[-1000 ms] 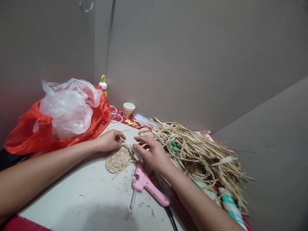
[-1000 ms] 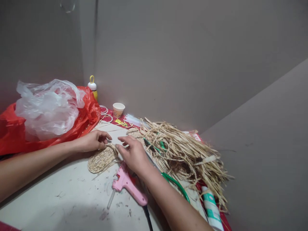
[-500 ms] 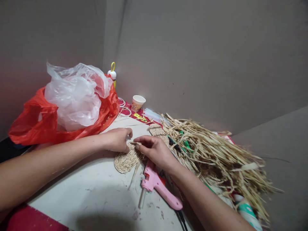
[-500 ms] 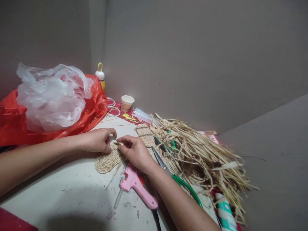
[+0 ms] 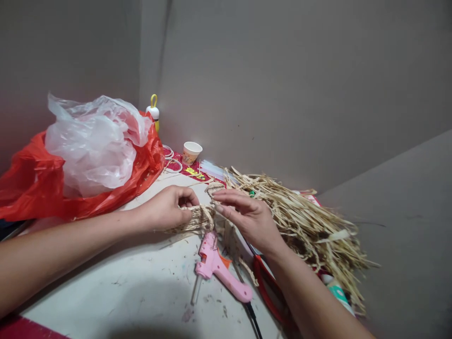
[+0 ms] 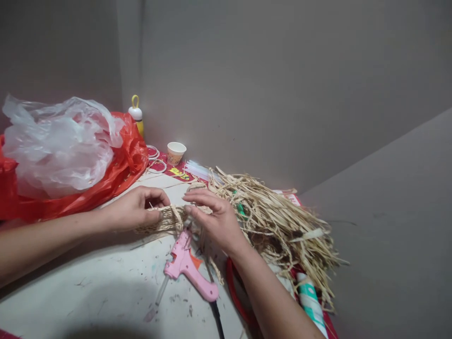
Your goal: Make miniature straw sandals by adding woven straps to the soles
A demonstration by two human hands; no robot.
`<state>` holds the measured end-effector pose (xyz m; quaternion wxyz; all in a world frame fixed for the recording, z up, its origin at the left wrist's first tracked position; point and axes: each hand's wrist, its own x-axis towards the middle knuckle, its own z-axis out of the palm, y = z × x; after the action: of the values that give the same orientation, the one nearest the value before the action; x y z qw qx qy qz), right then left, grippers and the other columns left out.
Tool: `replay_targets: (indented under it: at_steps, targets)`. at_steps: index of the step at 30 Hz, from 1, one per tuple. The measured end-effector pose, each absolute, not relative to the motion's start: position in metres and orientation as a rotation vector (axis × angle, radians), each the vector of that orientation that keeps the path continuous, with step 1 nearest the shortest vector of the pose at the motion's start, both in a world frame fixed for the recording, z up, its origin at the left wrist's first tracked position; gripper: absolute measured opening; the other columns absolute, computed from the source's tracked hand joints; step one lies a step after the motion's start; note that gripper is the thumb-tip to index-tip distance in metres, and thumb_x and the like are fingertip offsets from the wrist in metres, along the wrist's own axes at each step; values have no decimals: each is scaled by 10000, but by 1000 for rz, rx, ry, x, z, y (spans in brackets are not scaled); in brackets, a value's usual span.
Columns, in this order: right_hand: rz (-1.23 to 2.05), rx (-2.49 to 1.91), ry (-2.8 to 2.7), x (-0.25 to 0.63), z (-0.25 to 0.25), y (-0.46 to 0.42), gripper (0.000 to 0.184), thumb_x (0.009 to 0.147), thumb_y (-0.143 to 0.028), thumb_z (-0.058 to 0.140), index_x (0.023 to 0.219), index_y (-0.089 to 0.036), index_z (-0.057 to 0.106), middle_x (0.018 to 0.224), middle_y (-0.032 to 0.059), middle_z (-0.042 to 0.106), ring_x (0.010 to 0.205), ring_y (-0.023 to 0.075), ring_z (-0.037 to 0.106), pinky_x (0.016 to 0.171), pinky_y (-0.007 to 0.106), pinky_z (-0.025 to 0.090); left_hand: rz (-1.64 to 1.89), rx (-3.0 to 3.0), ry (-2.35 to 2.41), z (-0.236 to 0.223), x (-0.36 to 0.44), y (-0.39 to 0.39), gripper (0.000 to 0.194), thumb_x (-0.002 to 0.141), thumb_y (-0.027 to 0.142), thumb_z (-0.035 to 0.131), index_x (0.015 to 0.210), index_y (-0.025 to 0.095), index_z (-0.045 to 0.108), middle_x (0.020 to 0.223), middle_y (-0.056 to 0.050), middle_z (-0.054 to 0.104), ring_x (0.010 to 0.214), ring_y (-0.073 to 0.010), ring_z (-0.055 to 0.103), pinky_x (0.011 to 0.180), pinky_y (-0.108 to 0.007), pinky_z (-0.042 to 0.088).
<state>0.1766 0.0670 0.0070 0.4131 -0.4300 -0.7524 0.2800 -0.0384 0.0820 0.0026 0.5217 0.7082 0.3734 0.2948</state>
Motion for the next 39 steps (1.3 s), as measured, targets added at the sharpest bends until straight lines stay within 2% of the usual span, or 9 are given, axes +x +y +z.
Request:
replay_targets:
  at_steps: [3,7,12,19,24,39]
  targets:
    - [716,-1039,-2014,179,5,64,174,801,-211,668,960,-257,723,1045,61,685,1007,203,619,912,385,468,711,1733,878,3,-36,76,158,671,118,520,779,164,626,719,26,598,664,-110,527,616,-212,406]
    - [598,-942,-2178,178,0,62,185,835,-200,628,999,-258,692,1029,63,680,981,206,627,884,393,485,725,1711,910,-3,-33,75,137,680,143,550,796,158,621,719,16,597,663,-118,525,600,-211,415]
    - [462,-836,-2284,179,-6,61,194,870,-158,568,1030,-232,647,948,60,688,900,182,640,816,342,507,709,1717,879,-12,-30,73,92,711,199,591,789,154,609,685,22,587,618,-106,510,558,-199,396]
    - [371,-794,-2358,181,-10,60,192,885,-161,556,1054,-238,603,942,52,680,881,175,633,817,339,506,812,1872,944,-21,-27,69,85,756,179,574,760,163,658,730,9,658,700,-121,571,670,-217,434]
    - [326,-795,-2418,181,-7,60,182,890,-163,539,1047,-233,596,970,69,658,911,183,622,798,333,517,843,1979,1006,-24,-26,67,95,748,163,581,778,168,672,750,-2,674,700,-126,585,684,-227,436]
    - [182,-762,-2554,173,-5,63,166,902,-131,439,971,-187,579,877,89,663,821,192,599,753,345,494,867,2078,1037,-28,-24,67,87,735,157,593,738,171,678,701,-1,662,659,-122,577,649,-228,424]
